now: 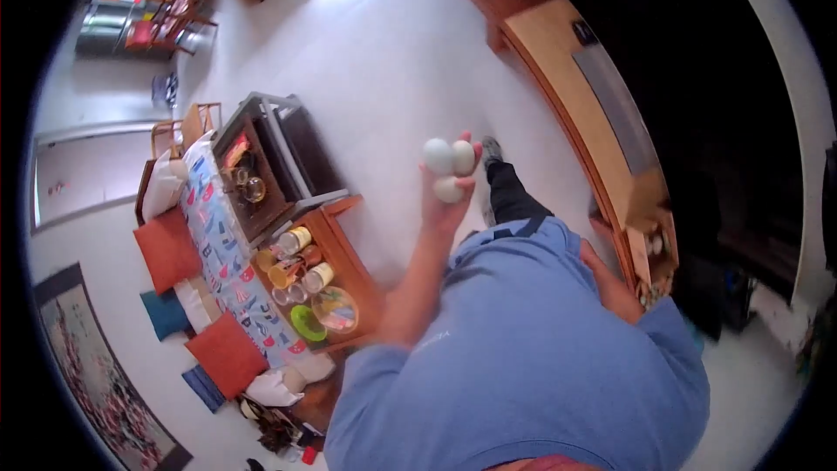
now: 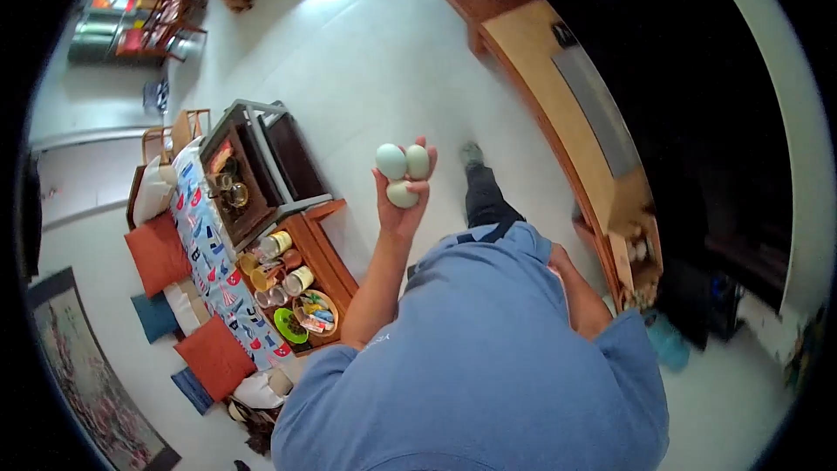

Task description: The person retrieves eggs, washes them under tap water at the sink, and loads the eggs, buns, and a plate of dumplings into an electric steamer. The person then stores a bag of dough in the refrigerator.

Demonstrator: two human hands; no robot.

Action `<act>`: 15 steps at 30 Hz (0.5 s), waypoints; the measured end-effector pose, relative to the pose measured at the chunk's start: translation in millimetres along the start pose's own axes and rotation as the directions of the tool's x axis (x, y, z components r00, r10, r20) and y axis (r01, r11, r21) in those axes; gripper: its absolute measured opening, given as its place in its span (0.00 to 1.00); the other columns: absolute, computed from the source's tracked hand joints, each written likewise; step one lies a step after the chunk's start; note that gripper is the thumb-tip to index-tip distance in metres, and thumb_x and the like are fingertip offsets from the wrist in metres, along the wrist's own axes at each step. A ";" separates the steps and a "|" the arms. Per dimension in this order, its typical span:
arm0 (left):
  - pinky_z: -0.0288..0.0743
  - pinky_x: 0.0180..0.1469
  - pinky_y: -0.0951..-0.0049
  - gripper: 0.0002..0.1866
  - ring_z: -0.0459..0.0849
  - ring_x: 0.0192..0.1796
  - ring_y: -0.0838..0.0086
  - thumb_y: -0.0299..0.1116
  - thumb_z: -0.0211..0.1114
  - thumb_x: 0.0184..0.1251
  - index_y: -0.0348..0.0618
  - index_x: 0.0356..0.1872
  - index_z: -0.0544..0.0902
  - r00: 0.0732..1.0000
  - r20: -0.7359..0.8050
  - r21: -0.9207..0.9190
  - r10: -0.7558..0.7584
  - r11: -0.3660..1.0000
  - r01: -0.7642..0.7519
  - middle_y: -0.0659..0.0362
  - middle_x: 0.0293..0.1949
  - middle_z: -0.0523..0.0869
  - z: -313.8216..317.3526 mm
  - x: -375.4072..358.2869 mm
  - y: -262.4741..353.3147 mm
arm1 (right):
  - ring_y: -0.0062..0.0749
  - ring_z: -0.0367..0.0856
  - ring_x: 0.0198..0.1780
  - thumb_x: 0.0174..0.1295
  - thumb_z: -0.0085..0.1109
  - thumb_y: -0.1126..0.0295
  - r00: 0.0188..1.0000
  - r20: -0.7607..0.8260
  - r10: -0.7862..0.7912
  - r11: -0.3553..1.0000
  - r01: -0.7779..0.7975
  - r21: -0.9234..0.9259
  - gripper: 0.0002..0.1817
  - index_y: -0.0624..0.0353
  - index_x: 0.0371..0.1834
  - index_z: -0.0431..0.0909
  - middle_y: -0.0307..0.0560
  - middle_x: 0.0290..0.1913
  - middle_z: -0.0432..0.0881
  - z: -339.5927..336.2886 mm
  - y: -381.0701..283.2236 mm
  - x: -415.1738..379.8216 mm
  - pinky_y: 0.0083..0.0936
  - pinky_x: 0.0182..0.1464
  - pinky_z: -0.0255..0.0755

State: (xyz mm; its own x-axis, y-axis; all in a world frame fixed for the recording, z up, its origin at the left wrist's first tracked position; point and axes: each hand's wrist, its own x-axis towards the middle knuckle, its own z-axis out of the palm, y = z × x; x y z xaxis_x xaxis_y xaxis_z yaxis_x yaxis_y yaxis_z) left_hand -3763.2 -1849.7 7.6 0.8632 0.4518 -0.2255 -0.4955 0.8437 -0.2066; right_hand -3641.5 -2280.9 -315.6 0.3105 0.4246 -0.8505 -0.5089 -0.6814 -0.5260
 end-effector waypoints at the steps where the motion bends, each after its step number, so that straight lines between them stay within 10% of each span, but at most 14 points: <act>1: 0.77 0.42 0.73 0.23 0.56 0.73 0.56 0.45 0.64 0.66 0.44 0.57 0.75 1.000 0.005 0.030 0.025 0.999 -0.025 0.52 0.72 0.60 2.5 11.0 21.1 | 0.30 0.77 0.21 0.58 0.60 0.72 1.000 0.002 0.010 1.000 -0.010 -0.006 0.03 0.58 0.30 0.76 0.46 0.21 0.77 -1.3 -19.8 18.4 0.28 0.19 0.71; 8: 0.78 0.42 0.73 0.24 0.58 0.73 0.55 0.47 0.62 0.67 0.47 0.60 0.73 0.983 -0.057 0.252 0.173 0.955 -0.154 0.52 0.72 0.60 27.9 110.6 173.1 | 0.32 0.81 0.26 0.59 0.58 0.74 0.971 -0.064 0.232 0.904 -0.239 -0.353 0.05 0.59 0.37 0.81 0.49 0.28 0.81 39.0 -254.4 137.2 0.30 0.25 0.77; 15: 0.80 0.36 0.72 0.19 0.68 0.67 0.54 0.43 0.53 0.74 0.45 0.60 0.70 0.895 -0.122 0.278 0.429 0.881 -0.384 0.50 0.69 0.65 123.9 203.3 312.1 | 0.27 0.79 0.24 0.60 0.56 0.68 0.956 0.275 -0.102 0.927 0.191 -0.323 0.09 0.62 0.36 0.79 0.44 0.26 0.80 147.4 -532.8 322.9 0.26 0.23 0.74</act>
State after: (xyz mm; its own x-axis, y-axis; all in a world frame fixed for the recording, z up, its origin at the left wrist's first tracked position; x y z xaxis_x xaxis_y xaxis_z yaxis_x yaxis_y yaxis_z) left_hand -3730.4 -1458.6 15.2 0.5484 0.7308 -0.4065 -0.7408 0.6500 0.1693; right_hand -3388.4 -1692.9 -309.3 0.1282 0.6391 -0.7584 -0.1529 -0.7428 -0.6518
